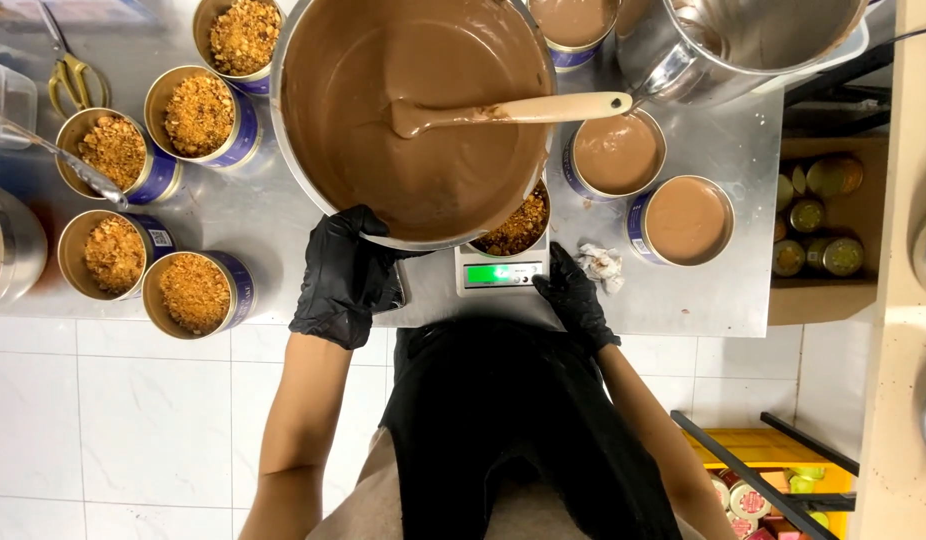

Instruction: Pouring melted chocolate from a stainless steel bowl into several prepared tins, using a spatula to guide the flow and scraping the bowl while weighing each tin on a digital scale.

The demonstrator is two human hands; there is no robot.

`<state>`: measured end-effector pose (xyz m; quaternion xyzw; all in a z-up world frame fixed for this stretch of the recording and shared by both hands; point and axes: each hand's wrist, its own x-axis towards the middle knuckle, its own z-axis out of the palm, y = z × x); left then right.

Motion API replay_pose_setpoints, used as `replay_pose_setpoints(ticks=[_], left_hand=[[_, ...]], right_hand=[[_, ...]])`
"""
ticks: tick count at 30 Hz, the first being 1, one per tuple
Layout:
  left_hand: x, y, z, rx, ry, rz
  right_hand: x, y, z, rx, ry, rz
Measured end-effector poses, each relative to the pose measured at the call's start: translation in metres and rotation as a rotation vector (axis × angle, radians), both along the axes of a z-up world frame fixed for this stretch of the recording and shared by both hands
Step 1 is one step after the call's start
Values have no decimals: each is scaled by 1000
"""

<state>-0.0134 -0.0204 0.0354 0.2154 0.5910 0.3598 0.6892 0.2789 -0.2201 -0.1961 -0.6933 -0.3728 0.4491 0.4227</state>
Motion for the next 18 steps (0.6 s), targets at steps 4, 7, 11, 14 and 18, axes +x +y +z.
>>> replay_pose_setpoints(ticks=[4,7,11,14,18], left_hand=[[3,0,3,-86,-81,69],[1,0,1,-114,-38,30],[5,-3,6,-115,6,6],[8,-4,11,-147,36,1],[6,-6,-6,-124,-55,22]], right_hand=[[2,-3,-20,36,159,-22],[-1,-1,-24,48,188,-47],[-3,0,-28,63,165,-54],[4,3,-18,-50,93,-26],[52,-9,-28,-184,-307,230]])
